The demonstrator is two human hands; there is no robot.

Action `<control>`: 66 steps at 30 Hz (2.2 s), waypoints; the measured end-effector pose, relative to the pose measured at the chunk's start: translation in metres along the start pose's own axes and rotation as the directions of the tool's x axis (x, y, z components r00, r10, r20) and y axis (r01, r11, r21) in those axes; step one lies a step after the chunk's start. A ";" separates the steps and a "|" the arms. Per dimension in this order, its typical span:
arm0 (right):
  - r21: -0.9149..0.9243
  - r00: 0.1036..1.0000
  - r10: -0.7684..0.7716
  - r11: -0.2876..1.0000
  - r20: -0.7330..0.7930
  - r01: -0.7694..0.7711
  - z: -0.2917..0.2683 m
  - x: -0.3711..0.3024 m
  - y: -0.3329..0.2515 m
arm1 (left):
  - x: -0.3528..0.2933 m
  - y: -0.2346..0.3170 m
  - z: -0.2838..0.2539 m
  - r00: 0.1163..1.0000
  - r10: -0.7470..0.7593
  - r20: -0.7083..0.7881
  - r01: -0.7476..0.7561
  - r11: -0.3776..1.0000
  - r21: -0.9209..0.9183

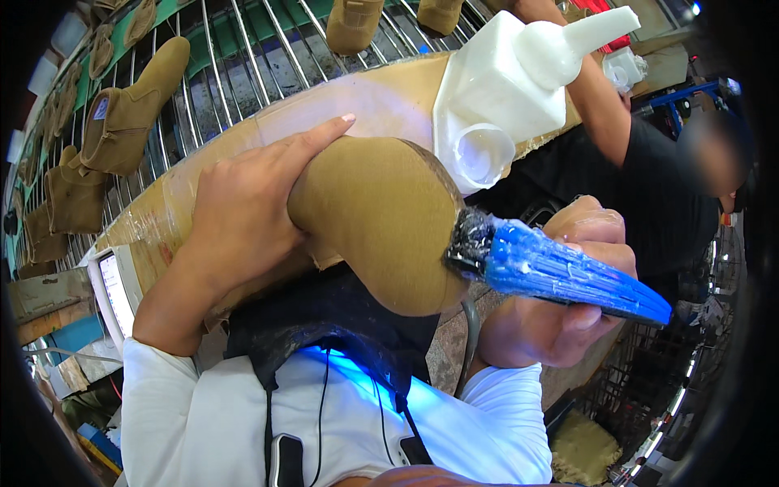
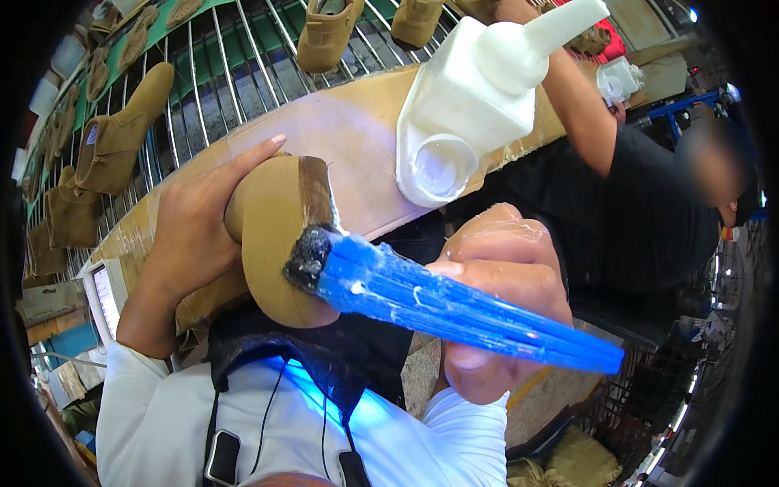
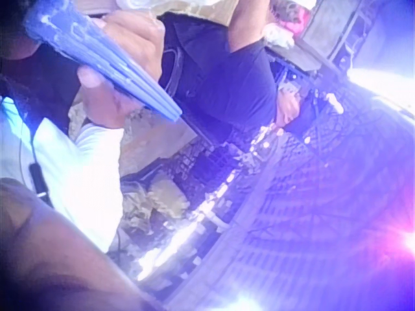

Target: The person applies adhesive to the edges and soles of shoes using a brush, then places the shoes back onto a conveyor belt.

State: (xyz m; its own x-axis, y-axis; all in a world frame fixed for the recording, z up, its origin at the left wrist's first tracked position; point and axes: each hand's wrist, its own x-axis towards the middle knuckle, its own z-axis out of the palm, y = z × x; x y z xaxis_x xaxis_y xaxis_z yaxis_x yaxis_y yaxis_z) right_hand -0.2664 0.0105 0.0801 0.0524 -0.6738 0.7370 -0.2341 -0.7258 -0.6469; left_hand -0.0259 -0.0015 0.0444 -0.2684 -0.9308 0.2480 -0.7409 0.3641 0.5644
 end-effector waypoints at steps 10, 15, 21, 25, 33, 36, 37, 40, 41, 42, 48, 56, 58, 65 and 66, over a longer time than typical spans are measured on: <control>-0.117 0.987 -0.148 0.981 0.059 0.154 0.006 0.020 0.009 | 0.022 -0.015 -0.016 0.998 -0.058 0.034 0.061 0.996 -0.066; -0.147 0.986 -0.161 0.975 0.036 0.165 0.011 0.019 0.019 | 0.032 -0.013 -0.028 0.978 -0.141 0.156 0.157 0.983 -0.094; 0.120 0.934 0.112 0.990 -0.338 -0.076 -0.007 0.002 0.061 | 0.026 -0.024 -0.025 0.990 -0.123 0.072 0.124 0.992 -0.014; -0.033 0.891 0.333 0.932 -0.307 -0.360 -0.049 -0.031 0.098 | -0.050 -0.122 -0.007 0.974 -0.184 0.136 0.192 0.980 -0.051; -0.669 0.970 0.148 0.743 0.191 0.019 -0.046 -0.038 0.136 | -0.035 -0.065 -0.011 0.917 -0.297 0.266 0.392 0.549 -0.739; -0.625 0.946 0.250 0.777 0.207 -0.068 -0.047 -0.036 0.128 | -0.045 -0.054 -0.004 0.833 -0.331 0.443 0.546 0.371 -0.751; -0.580 0.951 0.268 0.803 0.153 -0.133 -0.050 -0.038 0.126 | -0.046 -0.052 -0.001 0.842 -0.305 0.444 0.537 0.397 -0.744; -0.270 0.853 0.511 0.810 -0.110 -0.520 -0.043 -0.050 0.113 | -0.055 -0.054 0.004 0.859 -0.234 0.455 0.500 0.575 -0.647; -0.094 0.797 0.579 0.796 -0.173 -0.598 -0.042 -0.057 0.115 | -0.056 -0.055 0.006 0.850 -0.207 0.485 0.505 0.584 -0.636; -0.010 0.778 0.609 0.787 -0.154 -0.617 -0.040 -0.061 0.117 | -0.054 -0.051 0.009 0.839 -0.187 0.511 0.510 0.596 -0.621; 0.711 0.635 0.763 0.382 0.118 -0.591 0.020 -0.033 0.074 | -0.052 -0.044 0.019 0.848 -0.008 0.530 0.404 0.657 -0.636; 0.626 0.820 0.572 0.634 0.015 -0.454 0.036 -0.006 0.063 | -0.056 -0.045 0.014 0.866 0.007 0.499 0.333 0.736 -0.589; 0.592 0.813 0.582 0.663 -0.024 -0.457 0.034 -0.013 0.055 | -0.058 -0.046 0.012 0.878 0.000 0.479 0.324 0.737 -0.594; 0.468 0.880 0.474 0.784 -0.026 -0.408 0.025 -0.037 0.036 | -0.052 -0.042 0.006 0.885 -0.039 0.464 0.399 0.576 -0.713; 0.452 0.891 0.454 0.800 -0.024 -0.395 0.026 -0.038 0.032 | -0.052 -0.042 0.005 0.888 -0.040 0.458 0.400 0.560 -0.726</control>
State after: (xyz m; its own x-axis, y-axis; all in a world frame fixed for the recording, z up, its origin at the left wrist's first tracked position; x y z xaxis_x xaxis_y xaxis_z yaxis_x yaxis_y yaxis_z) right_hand -0.2506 0.0090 0.0264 -0.0834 -0.9264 0.3673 0.2307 -0.3765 -0.8972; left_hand 0.0163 0.0313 0.0039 -0.4905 -0.8560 -0.1630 -0.0757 -0.1445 0.9866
